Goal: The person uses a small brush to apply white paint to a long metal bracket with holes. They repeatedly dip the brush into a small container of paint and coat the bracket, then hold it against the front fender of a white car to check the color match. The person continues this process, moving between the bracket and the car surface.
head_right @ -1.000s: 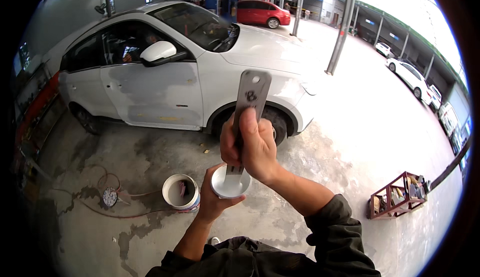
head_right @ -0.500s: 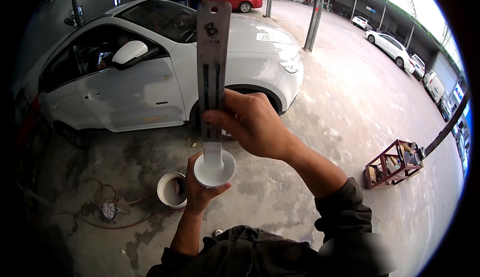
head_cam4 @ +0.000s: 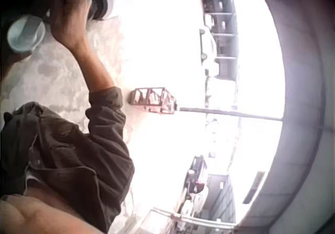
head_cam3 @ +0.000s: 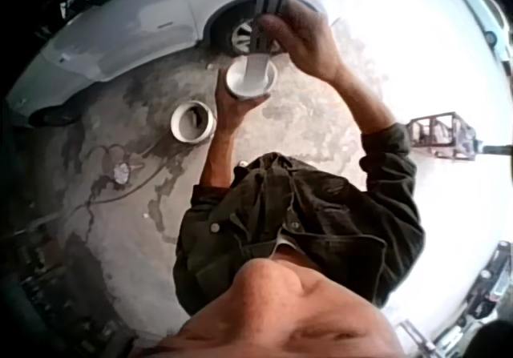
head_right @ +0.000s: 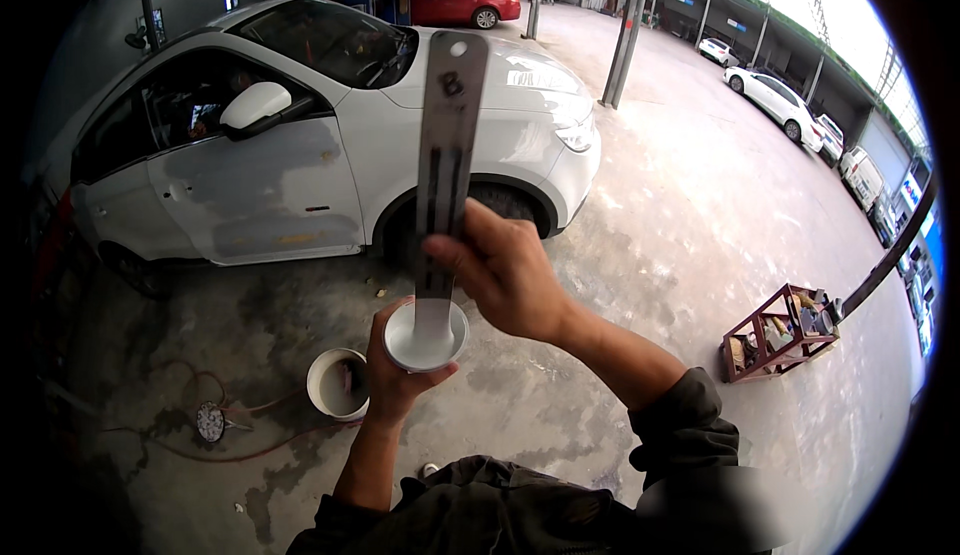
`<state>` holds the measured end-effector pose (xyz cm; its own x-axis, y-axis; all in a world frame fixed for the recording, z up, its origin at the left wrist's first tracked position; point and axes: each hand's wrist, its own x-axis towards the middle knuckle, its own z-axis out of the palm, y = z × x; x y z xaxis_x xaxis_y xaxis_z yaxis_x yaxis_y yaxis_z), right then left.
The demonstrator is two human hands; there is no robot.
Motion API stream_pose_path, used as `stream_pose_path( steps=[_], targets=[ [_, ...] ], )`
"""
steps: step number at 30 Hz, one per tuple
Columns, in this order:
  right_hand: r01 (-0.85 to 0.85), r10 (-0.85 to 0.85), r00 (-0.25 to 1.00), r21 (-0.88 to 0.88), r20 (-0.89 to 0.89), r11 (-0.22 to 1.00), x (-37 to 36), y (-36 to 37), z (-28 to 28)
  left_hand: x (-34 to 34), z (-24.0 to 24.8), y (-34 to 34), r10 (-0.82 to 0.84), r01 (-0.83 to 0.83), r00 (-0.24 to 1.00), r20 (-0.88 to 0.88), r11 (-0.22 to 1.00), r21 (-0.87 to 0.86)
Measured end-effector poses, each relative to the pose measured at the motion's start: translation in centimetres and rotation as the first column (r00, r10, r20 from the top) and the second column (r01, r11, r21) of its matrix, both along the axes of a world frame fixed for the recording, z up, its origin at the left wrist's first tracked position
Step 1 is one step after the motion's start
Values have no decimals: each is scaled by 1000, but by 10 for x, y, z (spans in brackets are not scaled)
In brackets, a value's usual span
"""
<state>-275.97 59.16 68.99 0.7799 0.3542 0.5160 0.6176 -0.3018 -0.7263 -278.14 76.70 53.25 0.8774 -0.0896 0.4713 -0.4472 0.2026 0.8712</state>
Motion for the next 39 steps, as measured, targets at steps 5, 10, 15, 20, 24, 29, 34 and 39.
stream_pose_path(
  steps=[5, 10, 15, 20, 24, 29, 34, 39],
  targets=[
    [-91, 85, 995, -109, -59, 990, -2, 2, -21, 3, 4, -4, -57, 57, 998, -33, 998, -20],
    [-207, 283, 876, 226, -391, 952, 12, -4, -16, 9, -9, -7, -44, 43, 999, 21, 999, 33],
    [-150, 149, 989, -60, -25, 987, 9, -8, -6, 6, 0, -10, -70, 70, 995, -67, 998, -7],
    [-25, 49, 992, -200, 115, 979, 16, -13, -19, 8, -3, -8, -70, 70, 997, -42, 998, -11],
    [-1, 1, 1000, -76, 8, 997, 10, -13, -23, 11, 0, -10, -58, 57, 997, -42, 998, -26],
    [35, -15, 978, -95, 207, 995, 16, -9, -47, 15, 1, -13, -54, 53, 995, -79, 998, -14],
    [79, -81, 997, 171, 6, 982, 16, -10, -19, 14, -3, -11, -62, 60, 997, -49, 998, -32],
    [-24, 26, 997, -36, 68, 999, 12, -12, -41, 19, -3, -12, -38, 38, 999, -17, 999, -12]
  ],
)
